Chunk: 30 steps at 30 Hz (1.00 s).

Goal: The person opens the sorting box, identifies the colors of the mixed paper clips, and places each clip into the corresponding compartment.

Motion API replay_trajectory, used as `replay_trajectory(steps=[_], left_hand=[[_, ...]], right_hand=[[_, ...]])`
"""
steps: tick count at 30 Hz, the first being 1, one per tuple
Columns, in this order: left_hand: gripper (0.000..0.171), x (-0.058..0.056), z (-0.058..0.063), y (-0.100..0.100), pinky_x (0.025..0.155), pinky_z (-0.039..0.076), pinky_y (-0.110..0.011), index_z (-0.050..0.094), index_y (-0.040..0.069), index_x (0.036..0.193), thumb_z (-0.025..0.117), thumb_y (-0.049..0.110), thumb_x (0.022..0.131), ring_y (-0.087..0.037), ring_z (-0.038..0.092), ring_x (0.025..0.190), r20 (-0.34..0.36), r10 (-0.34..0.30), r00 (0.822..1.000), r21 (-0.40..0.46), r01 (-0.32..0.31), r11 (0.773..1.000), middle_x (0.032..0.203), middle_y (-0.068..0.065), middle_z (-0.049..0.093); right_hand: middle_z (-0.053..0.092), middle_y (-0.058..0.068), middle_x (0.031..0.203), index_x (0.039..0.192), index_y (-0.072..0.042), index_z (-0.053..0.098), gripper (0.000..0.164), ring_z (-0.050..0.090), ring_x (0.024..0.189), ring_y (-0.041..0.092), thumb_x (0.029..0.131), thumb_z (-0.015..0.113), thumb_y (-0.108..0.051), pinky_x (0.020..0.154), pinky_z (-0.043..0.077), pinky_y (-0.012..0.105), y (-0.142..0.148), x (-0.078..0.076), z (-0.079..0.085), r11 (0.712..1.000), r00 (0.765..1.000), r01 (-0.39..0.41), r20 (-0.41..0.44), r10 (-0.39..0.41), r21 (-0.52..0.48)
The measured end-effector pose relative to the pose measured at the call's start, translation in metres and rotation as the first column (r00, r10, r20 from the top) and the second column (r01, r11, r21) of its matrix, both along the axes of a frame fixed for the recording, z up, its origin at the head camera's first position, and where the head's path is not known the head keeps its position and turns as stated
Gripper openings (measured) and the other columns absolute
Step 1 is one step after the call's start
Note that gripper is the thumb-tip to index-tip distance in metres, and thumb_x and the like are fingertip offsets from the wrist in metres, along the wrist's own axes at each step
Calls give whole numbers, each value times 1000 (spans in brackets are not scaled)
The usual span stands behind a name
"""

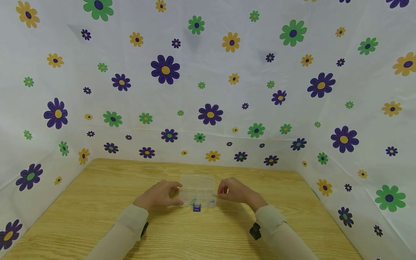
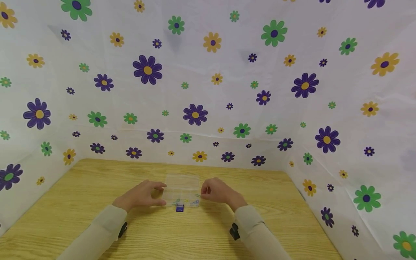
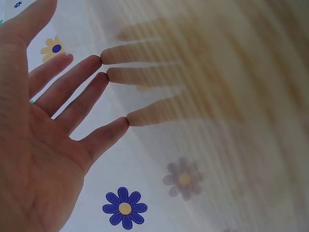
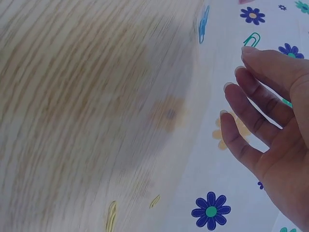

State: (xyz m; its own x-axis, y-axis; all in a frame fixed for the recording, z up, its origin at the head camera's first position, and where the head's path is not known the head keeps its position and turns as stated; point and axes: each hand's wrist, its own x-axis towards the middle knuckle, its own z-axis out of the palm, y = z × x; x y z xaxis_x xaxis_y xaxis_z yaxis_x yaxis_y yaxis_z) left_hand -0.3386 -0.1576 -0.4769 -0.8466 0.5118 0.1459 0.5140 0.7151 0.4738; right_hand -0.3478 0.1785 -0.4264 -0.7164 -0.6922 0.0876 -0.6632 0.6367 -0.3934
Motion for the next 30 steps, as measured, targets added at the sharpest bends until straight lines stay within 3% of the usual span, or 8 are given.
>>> replay_trajectory(steps=[8, 21, 30], left_hand=[[74, -1, 1, -1, 107, 50, -57, 66, 2, 133, 81, 54, 84, -33, 67, 116, -1, -11, 1000, 9, 11, 1000, 123, -15, 74], [73, -1, 2, 0, 107, 51, -56, 67, 4, 133, 81, 55, 83, -31, 68, 115, -9, 11, 1000, -8, -11, 1000, 122, -12, 75], [72, -2, -1, 1, 110, 49, -56, 67, 7, 133, 82, 55, 83, -31, 66, 118, 23, 25, 999, 7, -26, 1000, 124, -12, 74]], right_hand=[[71, -4, 87, 88, -14, 76, 7, 58, 76, 2, 95, 75, -15, 71, 52, 18, -6, -1, -1, 1000, 1000, 21, 20, -21, 5], [73, -2, 88, 88, -12, 76, 7, 61, 77, 3, 95, 74, -13, 71, 53, 18, -20, -2, 2, 1000, 1000, -10, 19, 10, 2], [73, -2, 88, 88, -12, 76, 7, 60, 77, 2, 95, 74, -13, 72, 53, 18, -29, -2, 1, 1000, 999, -26, 36, 26, 3]])
